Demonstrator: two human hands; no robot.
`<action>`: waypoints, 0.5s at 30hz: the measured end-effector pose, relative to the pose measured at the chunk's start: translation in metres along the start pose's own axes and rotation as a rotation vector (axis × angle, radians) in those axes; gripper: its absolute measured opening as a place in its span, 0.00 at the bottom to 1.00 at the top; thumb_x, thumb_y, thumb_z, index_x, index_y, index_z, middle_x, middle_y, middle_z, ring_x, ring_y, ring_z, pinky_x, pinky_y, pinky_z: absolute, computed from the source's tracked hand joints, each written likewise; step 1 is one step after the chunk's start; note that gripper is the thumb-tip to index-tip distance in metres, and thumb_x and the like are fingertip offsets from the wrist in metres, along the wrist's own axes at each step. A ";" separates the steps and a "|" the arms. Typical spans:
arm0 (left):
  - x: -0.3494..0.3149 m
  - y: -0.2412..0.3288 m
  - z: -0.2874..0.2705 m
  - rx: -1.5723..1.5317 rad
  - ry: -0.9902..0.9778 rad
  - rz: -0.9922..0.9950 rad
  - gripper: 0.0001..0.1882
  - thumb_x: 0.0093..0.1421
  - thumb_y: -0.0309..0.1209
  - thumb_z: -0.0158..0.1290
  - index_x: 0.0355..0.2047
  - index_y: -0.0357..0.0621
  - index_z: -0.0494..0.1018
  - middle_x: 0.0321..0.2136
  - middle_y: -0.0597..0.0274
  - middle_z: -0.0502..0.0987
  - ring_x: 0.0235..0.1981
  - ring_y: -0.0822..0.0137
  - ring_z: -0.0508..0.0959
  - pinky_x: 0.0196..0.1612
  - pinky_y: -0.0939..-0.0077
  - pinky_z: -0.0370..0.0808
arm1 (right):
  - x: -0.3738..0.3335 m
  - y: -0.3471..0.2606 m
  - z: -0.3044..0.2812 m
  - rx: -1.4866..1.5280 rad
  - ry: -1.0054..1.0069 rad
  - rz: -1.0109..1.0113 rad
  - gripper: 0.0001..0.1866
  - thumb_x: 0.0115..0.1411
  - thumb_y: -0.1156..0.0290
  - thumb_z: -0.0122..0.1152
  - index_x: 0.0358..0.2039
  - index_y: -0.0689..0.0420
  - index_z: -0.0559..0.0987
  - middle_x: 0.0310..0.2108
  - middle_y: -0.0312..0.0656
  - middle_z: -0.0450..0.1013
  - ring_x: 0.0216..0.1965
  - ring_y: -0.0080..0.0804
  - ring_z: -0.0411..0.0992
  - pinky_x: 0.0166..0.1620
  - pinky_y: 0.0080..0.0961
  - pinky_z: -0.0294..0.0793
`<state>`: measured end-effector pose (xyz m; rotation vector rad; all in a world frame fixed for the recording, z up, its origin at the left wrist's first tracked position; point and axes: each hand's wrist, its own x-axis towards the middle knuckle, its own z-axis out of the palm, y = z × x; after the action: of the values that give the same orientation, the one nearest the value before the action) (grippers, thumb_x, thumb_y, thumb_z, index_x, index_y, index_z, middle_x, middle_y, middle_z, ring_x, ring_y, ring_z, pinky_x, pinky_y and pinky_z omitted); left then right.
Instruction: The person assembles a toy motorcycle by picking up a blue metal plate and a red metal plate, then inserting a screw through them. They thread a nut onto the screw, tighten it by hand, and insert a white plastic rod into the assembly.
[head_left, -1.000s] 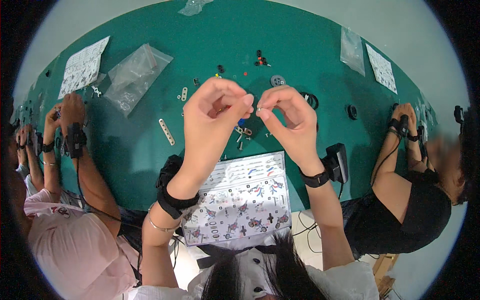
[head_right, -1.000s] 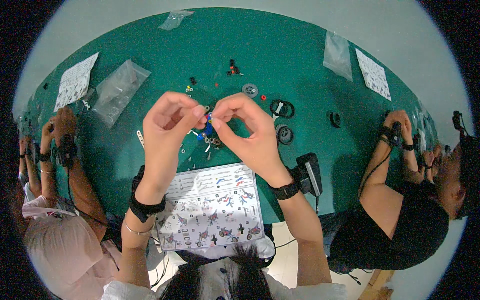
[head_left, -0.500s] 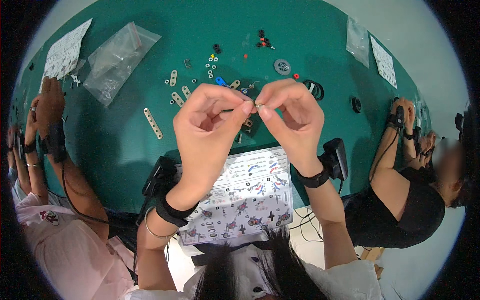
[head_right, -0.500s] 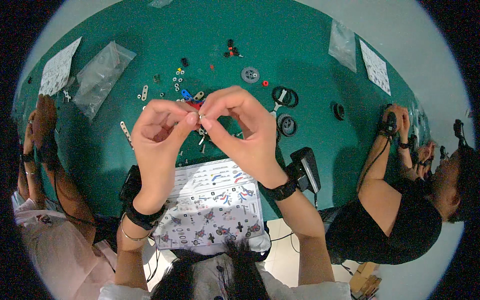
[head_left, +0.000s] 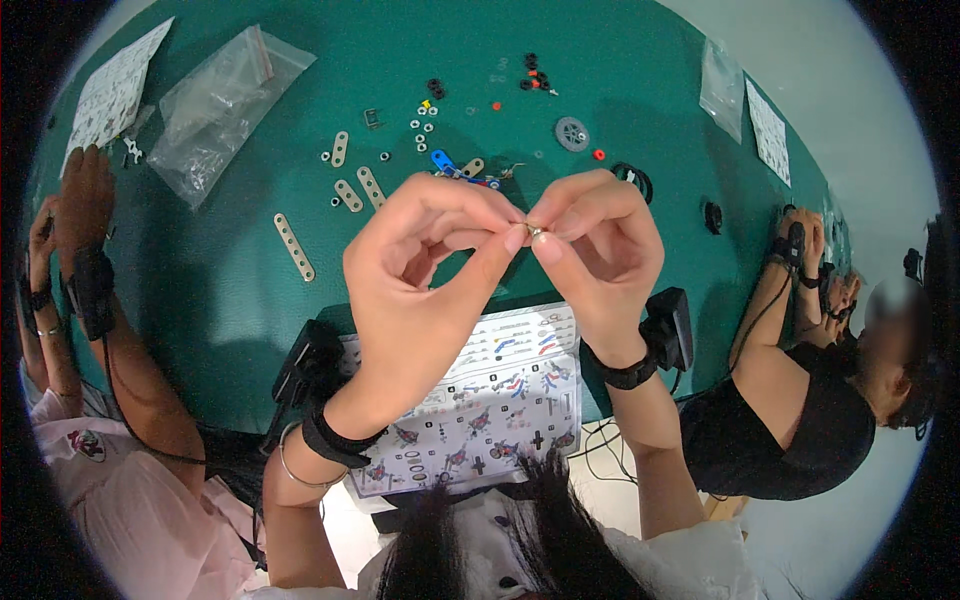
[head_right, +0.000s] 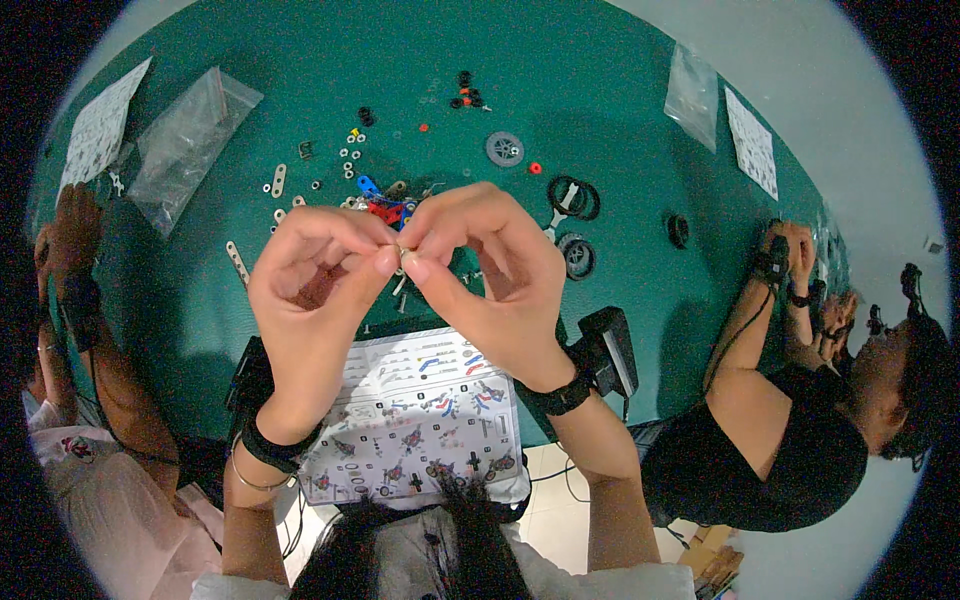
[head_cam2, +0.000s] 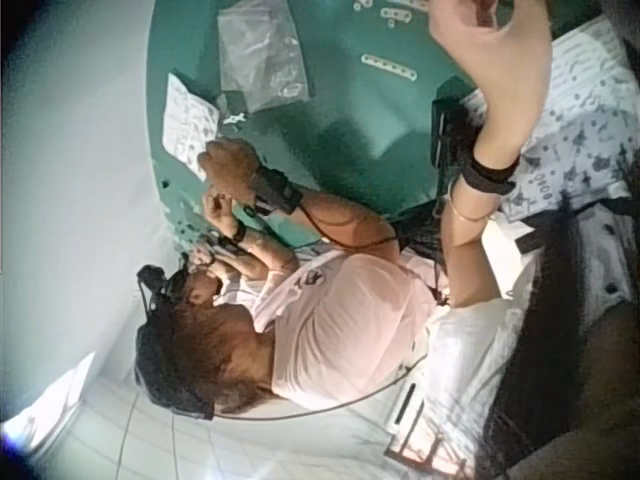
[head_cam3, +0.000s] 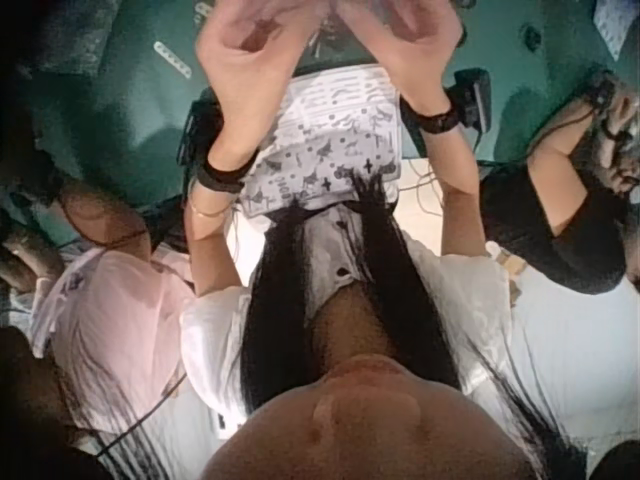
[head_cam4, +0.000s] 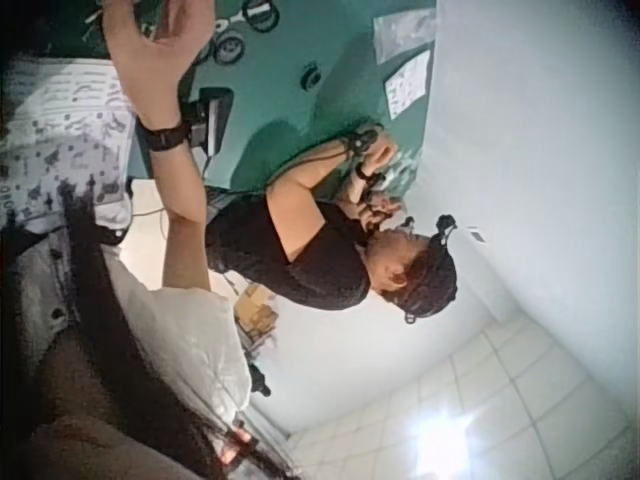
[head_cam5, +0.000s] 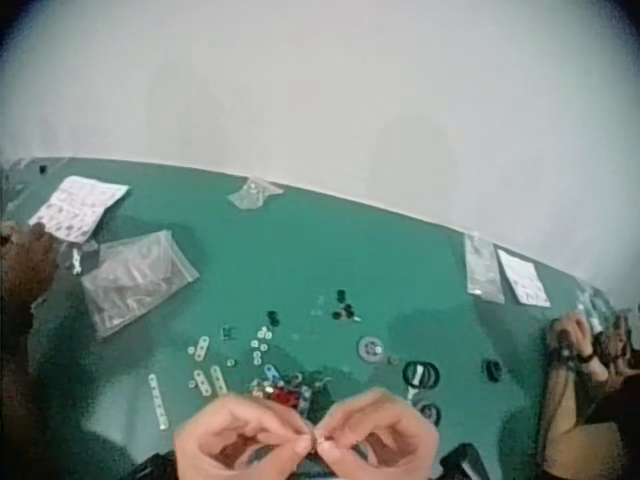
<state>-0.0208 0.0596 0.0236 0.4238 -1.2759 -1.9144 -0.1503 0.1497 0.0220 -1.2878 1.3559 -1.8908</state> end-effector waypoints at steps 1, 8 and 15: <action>0.000 0.000 0.000 -0.001 0.004 -0.002 0.08 0.57 0.14 0.58 0.36 0.34 0.73 0.36 0.58 0.79 0.39 0.72 0.80 0.46 0.78 0.76 | 0.000 -0.001 0.000 -0.013 -0.007 0.004 0.11 0.55 0.86 0.64 0.36 0.60 0.74 0.39 0.43 0.74 0.41 0.28 0.73 0.44 0.25 0.72; -0.002 0.001 -0.001 0.016 0.001 0.043 0.08 0.57 0.14 0.58 0.36 0.34 0.73 0.36 0.58 0.78 0.38 0.72 0.80 0.45 0.78 0.77 | -0.002 0.000 0.001 0.040 -0.004 0.032 0.13 0.55 0.86 0.64 0.37 0.59 0.73 0.39 0.44 0.74 0.42 0.30 0.75 0.46 0.27 0.74; -0.001 -0.001 -0.001 0.008 0.011 0.028 0.10 0.58 0.14 0.58 0.39 0.34 0.72 0.36 0.60 0.77 0.39 0.73 0.79 0.45 0.78 0.77 | -0.003 -0.002 0.003 0.075 0.023 0.063 0.16 0.53 0.88 0.65 0.39 0.58 0.71 0.39 0.45 0.75 0.42 0.31 0.76 0.47 0.28 0.75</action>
<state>-0.0192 0.0597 0.0223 0.4179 -1.2765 -1.8819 -0.1465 0.1514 0.0228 -1.1772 1.3086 -1.9004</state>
